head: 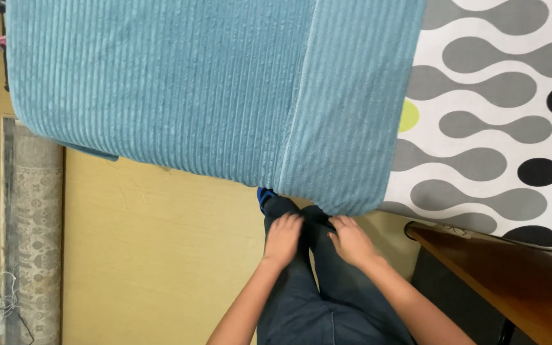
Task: The person folds a light blue textured blanket on a bed with a patterned sheet. They smooth the fabric, fold it in half lengthwise, and then fold it again to create a compact stack.
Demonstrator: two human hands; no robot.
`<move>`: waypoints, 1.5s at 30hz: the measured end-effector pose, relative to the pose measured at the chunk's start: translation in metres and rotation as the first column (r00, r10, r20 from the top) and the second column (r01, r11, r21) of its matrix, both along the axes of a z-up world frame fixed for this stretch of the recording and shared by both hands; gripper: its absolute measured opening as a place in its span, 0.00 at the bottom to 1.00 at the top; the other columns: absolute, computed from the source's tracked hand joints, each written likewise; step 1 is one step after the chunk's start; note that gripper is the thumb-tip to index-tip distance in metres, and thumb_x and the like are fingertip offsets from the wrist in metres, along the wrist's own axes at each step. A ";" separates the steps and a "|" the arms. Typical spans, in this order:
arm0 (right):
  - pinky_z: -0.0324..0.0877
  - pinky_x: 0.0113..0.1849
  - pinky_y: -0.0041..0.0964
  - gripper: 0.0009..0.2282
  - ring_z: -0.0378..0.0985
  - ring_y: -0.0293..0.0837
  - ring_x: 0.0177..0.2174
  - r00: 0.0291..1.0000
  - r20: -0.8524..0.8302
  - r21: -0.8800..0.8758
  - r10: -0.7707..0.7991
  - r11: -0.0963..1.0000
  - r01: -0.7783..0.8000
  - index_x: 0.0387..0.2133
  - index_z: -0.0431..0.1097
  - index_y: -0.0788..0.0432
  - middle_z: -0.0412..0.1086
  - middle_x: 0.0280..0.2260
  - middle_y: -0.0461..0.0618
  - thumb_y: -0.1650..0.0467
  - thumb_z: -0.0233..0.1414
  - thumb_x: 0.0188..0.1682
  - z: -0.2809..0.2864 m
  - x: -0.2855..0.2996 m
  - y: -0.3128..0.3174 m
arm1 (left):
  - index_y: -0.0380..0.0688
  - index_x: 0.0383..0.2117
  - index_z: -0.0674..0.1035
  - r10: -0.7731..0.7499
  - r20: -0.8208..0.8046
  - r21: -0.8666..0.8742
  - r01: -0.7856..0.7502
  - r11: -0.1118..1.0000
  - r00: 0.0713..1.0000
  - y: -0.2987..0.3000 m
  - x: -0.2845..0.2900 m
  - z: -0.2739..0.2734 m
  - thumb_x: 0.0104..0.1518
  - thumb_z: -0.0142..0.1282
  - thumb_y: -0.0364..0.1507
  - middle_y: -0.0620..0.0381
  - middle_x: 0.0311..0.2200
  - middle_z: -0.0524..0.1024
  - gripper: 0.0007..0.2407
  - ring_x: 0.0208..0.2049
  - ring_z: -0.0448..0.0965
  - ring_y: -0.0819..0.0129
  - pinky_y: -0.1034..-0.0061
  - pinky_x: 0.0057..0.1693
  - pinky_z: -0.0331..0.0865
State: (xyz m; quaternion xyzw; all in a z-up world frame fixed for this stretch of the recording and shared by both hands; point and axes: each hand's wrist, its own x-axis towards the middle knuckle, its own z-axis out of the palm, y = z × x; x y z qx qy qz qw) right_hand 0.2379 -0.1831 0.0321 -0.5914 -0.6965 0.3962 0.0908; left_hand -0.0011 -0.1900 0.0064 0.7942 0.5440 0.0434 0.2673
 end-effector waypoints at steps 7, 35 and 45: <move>0.66 0.54 0.50 0.19 0.70 0.59 0.53 0.953 0.295 -0.085 0.072 0.995 -0.049 0.50 0.68 0.65 0.71 0.50 0.61 0.69 0.55 0.46 -0.046 -0.021 0.030 | 0.40 0.61 0.71 -0.130 -0.068 0.117 0.137 0.984 0.989 0.048 0.016 -0.039 0.53 0.48 0.25 0.48 0.61 0.69 0.24 0.64 0.64 0.53 0.55 0.66 0.55; 0.63 0.57 0.52 0.19 0.72 0.60 0.51 0.907 0.417 -0.217 -0.059 0.962 0.163 0.44 0.72 0.63 0.73 0.47 0.63 0.71 0.56 0.37 -0.091 -0.032 0.021 | 0.39 0.62 0.68 -0.006 -0.251 -0.161 -0.036 0.986 0.968 0.045 0.053 -0.058 0.53 0.54 0.28 0.48 0.59 0.71 0.26 0.64 0.65 0.54 0.37 0.71 0.41; 0.51 0.63 0.55 0.32 0.59 0.63 0.60 0.949 0.275 -0.041 -0.154 0.984 0.171 0.59 0.58 0.70 0.59 0.60 0.67 0.72 0.55 0.38 -0.056 -0.040 -0.003 | 0.41 0.66 0.66 -0.170 -0.262 -0.049 0.162 0.985 0.950 0.023 0.075 -0.102 0.60 0.46 0.31 0.48 0.63 0.65 0.25 0.68 0.58 0.51 0.47 0.72 0.44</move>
